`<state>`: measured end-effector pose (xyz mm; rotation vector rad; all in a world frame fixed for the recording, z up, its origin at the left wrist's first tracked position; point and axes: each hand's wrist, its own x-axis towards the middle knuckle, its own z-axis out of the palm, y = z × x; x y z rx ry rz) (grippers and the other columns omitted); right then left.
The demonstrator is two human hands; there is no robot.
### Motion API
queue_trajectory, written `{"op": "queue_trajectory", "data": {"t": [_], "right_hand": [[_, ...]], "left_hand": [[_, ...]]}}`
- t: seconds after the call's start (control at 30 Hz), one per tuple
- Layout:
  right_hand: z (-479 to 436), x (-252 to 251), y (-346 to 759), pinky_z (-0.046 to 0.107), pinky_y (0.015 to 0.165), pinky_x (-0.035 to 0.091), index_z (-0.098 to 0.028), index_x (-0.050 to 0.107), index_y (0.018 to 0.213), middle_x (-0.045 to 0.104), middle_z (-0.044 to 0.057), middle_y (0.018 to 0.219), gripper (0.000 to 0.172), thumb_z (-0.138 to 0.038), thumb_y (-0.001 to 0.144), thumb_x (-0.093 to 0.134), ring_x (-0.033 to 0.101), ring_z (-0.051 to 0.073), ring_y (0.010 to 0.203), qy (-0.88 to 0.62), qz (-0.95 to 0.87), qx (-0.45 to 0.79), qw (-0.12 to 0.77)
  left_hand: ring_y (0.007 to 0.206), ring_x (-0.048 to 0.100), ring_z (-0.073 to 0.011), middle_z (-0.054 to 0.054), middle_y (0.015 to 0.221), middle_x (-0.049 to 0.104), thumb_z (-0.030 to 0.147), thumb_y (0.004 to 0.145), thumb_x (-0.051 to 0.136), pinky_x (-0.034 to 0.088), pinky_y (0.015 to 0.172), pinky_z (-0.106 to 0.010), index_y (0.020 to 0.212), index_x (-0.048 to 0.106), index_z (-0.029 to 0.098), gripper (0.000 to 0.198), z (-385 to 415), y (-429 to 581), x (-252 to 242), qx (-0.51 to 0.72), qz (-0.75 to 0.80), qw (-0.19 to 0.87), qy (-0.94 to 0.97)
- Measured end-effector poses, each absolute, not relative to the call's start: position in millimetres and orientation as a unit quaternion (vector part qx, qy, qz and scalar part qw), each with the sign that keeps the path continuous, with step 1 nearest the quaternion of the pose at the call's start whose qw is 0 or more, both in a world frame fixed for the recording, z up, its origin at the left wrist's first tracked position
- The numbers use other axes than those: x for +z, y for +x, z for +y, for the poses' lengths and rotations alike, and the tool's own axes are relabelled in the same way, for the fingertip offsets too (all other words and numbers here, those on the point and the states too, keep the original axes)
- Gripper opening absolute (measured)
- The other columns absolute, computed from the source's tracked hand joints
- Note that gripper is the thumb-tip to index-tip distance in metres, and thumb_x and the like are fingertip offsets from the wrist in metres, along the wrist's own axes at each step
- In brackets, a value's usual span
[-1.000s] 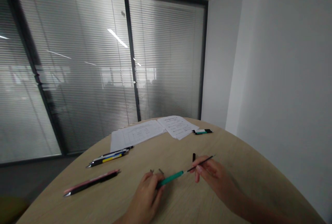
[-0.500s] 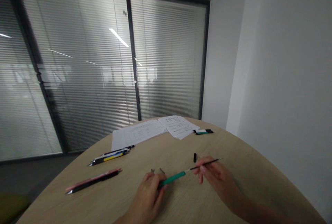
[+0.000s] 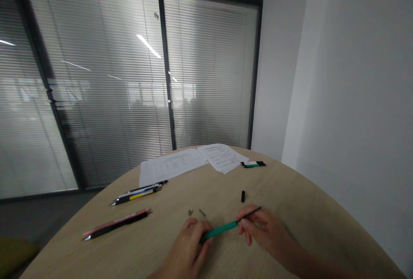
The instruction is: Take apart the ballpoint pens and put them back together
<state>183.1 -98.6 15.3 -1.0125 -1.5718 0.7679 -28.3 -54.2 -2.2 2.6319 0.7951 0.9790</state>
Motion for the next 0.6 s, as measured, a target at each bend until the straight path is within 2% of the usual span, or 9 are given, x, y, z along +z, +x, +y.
{"op": "queue_trajectory", "data": {"t": [0.1,0.23,0.4,0.5,0.6], "right_hand": [[-99.5,13.4,180.4,0.019,0.041,0.044,-0.019,0.061,0.086,0.06,0.002,0.068,0.022,-0.035,0.073,0.054,0.053,0.009,0.049,-0.415,-0.672,0.349,0.505],[-96.9,10.3,180.2,0.018,0.043,0.044,-0.021,0.055,0.101,0.058,-0.002,0.065,0.032,-0.026,0.07,0.057,0.051,0.008,0.05,-0.414,-0.676,0.369,0.486],[-86.0,2.6,183.6,0.018,0.043,0.043,-0.021,0.052,0.105,0.055,-0.002,0.067,0.034,-0.025,0.071,0.054,0.049,0.007,0.049,-0.439,-0.673,0.371,0.465],[-78.8,-7.1,185.1,0.018,0.045,0.042,-0.021,0.053,0.105,0.057,-0.001,0.07,0.031,-0.021,0.074,0.049,0.051,0.009,0.053,-0.471,-0.698,0.335,0.424],[-74.0,-16.5,184.9,0.019,0.053,0.043,-0.022,0.055,0.103,0.061,0.0,0.073,0.03,-0.016,0.075,0.046,0.053,0.009,0.058,-0.5,-0.75,0.246,0.355]], "left_hand": [[0.077,0.053,-0.0183,-0.005,0.081,0.058,0.016,0.081,0.039,0.045,0.069,-0.03,0.091,0.048,0.022,0.014,-52.9,-29.2,-7.5,0.325,0.253,0.112,0.904],[0.081,0.053,-0.0185,-0.005,0.084,0.058,0.019,0.082,0.039,0.044,0.072,-0.031,0.091,0.049,0.022,0.013,-52.4,-29.1,-8.5,0.327,0.285,0.146,0.889],[0.075,0.054,-0.0178,-0.003,0.078,0.058,0.03,0.083,0.041,0.044,0.068,-0.03,0.086,0.048,0.021,0.012,-49.3,-26.6,1.4,0.374,0.348,0.257,0.82],[0.065,0.053,-0.0161,0.001,0.068,0.055,0.035,0.082,0.041,0.043,0.063,-0.028,0.081,0.047,0.02,0.016,-44.7,-26.5,9.8,0.433,0.359,0.317,0.764],[0.06,0.05,-0.0148,0.004,0.06,0.05,0.038,0.08,0.043,0.04,0.059,-0.027,0.08,0.045,0.02,0.018,-38.2,-29.3,16.4,0.481,0.365,0.344,0.719]]}}
